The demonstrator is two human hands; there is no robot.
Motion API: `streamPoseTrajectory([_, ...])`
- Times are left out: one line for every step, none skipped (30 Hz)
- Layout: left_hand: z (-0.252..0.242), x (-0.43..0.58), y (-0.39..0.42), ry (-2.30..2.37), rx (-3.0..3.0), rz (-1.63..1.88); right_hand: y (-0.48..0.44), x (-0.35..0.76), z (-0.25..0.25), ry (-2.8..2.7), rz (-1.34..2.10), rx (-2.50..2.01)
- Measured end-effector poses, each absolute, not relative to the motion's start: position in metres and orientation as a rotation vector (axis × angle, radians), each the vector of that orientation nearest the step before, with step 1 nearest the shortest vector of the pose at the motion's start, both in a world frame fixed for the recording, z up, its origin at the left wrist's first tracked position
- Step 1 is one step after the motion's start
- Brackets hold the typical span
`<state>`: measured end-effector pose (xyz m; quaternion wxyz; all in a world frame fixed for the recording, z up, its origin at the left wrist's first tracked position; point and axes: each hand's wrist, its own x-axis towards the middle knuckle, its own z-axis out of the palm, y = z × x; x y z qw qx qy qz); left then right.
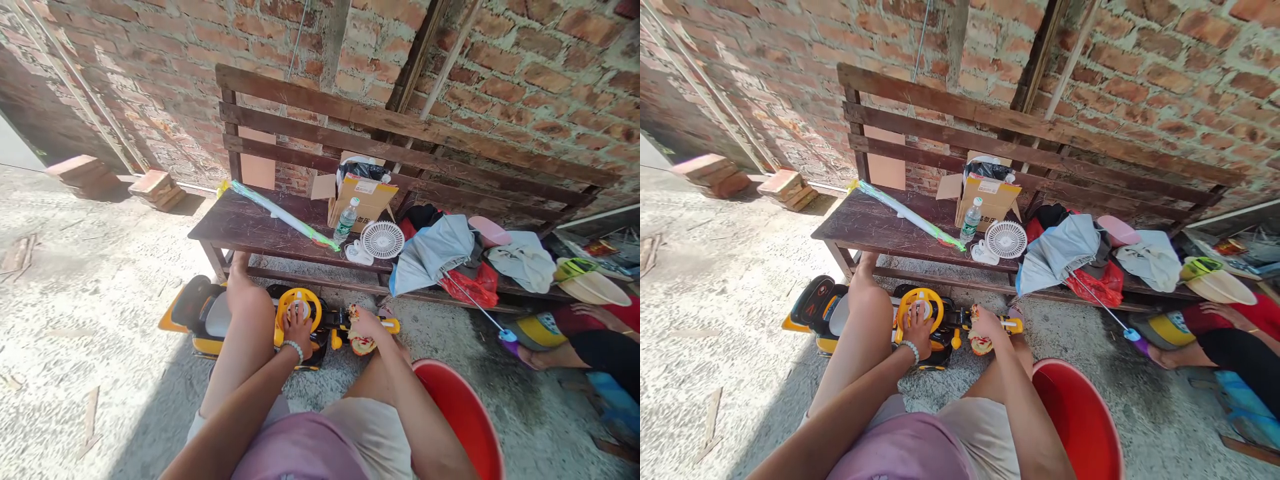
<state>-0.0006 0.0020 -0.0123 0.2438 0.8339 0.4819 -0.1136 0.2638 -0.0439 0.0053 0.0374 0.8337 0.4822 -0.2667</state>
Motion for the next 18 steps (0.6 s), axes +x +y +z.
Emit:
streamPoseTrajectory([-0.012, -0.001, 0.002, 1.313, 2.277, -0.317, -0.043, 0.255, 0.006, 1.485, -0.82, 2.559])
streamPoseTrajectory([-0.01, -0.002, 0.003, 1.312, 2.272, -0.327, -0.045, 0.247, 0.006, 1.486, -0.813, 2.565])
streamPoseTrajectory([-0.009, -0.003, 0.003, 1.309, 2.266, -0.335, -0.048, 0.241, 0.006, 1.492, -0.8, 2.573])
streamPoseTrajectory([-0.008, -0.004, 0.003, 1.305, 2.259, -0.341, -0.054, 0.237, 0.005, 1.507, -0.782, 2.583])
streamPoseTrajectory([-0.006, -0.004, 0.003, 1.293, 2.254, -0.343, -0.061, 0.235, 0.004, 1.526, -0.762, 2.59])
streamPoseTrajectory([-0.005, -0.005, 0.003, 1.275, 2.253, -0.343, -0.069, 0.236, 0.003, 1.541, -0.743, 2.59])
streamPoseTrajectory([-0.005, -0.006, 0.003, 1.254, 2.253, -0.34, -0.077, 0.24, 0.002, 1.545, -0.717, 2.589])
streamPoseTrajectory([-0.004, -0.007, 0.003, 1.235, 2.255, -0.337, -0.084, 0.245, 0.001, 1.531, -0.689, 2.588])
streamPoseTrajectory([-0.004, -0.007, 0.003, 1.221, 2.256, -0.337, -0.09, 0.252, 0.0, 1.496, -0.66, 2.593])
streamPoseTrajectory([-0.003, -0.008, 0.003, 1.216, 2.256, -0.336, -0.094, 0.26, -0.001, 1.446, -0.628, 2.608])
streamPoseTrajectory([-0.003, -0.008, 0.003, 1.216, 2.258, -0.334, -0.096, 0.268, -0.001, 1.386, -0.6, 2.635])
streamPoseTrajectory([-0.003, -0.008, 0.003, 1.22, 2.259, -0.332, -0.097, 0.274, 0.0, 1.319, -0.58, 2.674])
streamPoseTrajectory([-0.002, -0.007, 0.003, 1.226, 2.262, -0.327, -0.097, 0.278, 0.0, 1.258, -0.57, 2.716])
streamPoseTrajectory([-0.002, -0.007, 0.002, 1.231, 2.265, -0.322, -0.097, 0.279, 0.001, 1.212, -0.569, 2.751])
streamPoseTrajectory([-0.002, -0.007, 0.002, 1.239, 2.266, -0.316, -0.096, 0.278, 0.0, 1.187, -0.569, 2.776])
streamPoseTrajectory([-0.002, -0.007, 0.001, 1.249, 2.264, -0.308, -0.097, 0.274, -0.001, 1.184, -0.573, 2.794])
streamPoseTrajectory([-0.003, -0.006, 0.001, 1.258, 2.259, -0.301, -0.098, 0.267, -0.004, 1.201, -0.572, 2.815])
streamPoseTrajectory([-0.004, -0.006, 0.001, 1.264, 2.255, -0.292, -0.1, 0.259, -0.008, 1.227, -0.563, 2.848])
